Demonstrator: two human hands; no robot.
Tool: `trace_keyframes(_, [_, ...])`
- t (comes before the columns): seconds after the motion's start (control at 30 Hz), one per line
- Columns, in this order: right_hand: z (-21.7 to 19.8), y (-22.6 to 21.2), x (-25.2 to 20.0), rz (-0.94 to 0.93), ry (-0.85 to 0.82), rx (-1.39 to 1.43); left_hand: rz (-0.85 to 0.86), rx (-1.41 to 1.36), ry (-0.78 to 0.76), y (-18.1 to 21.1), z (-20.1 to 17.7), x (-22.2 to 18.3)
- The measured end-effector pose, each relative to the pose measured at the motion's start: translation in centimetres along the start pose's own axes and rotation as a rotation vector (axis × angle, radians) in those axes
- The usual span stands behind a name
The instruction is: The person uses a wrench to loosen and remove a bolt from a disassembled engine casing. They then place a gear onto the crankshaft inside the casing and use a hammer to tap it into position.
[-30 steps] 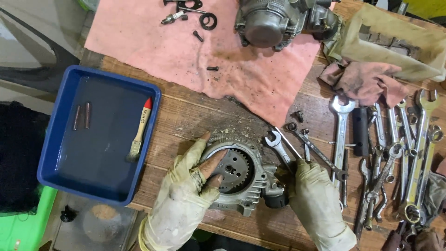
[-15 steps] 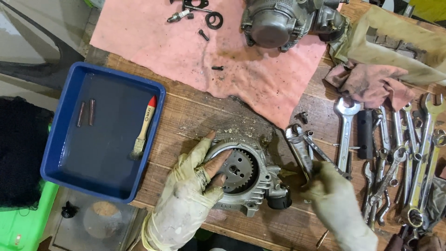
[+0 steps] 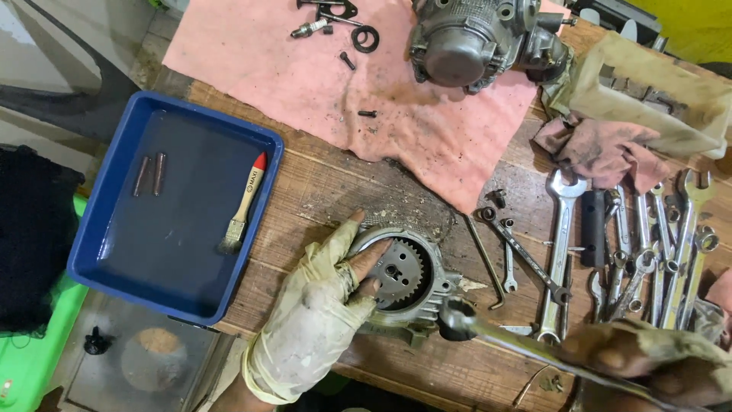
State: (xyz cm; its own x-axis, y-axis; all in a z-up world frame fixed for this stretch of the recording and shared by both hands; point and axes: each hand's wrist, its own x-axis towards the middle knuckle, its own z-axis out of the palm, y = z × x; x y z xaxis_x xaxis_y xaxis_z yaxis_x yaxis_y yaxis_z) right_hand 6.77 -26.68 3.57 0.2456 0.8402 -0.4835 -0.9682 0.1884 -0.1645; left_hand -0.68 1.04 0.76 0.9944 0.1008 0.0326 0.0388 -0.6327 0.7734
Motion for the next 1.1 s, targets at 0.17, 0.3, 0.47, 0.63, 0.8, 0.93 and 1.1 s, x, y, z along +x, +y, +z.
trace_keyframes(0.17, [1.7, -3.6, -4.2, -0.044, 0.397, -0.159, -0.04, -0.066, 0.015, 0.5, -0.1, 0.2])
trace_keyframes(0.3, [1.8, -0.8, 0.1, -0.667, 0.209, -0.557, -0.032, -0.044, 0.013, 0.1, 0.1, 0.1])
trace_keyframes(0.47, [2.2, -1.1, -1.1, -0.372, 0.237, -0.323, -0.037, -0.05, -0.003, 0.6, -0.2, 0.2])
trace_keyframes(0.63, [-1.4, -0.1, 1.0, -0.288, 0.48, -0.251, -0.354, -0.575, -0.134, 0.5, 0.1, 0.3])
trace_keyframes(0.8, [6.7, 2.7, 0.8, -1.006, 0.446, -0.608, -0.178, -0.44, -0.031, 0.3, 0.1, 0.0])
trace_keyframes(0.93, [-0.3, 1.1, 1.5, -0.563, 0.337, -0.241, -0.216, -0.344, -0.063, 1.2, -0.4, 0.3])
trace_keyframes(1.1, [2.6, 1.3, 1.4, -0.631, 0.387, -0.204, 0.043, 0.018, 0.02, -0.5, 0.6, -0.3])
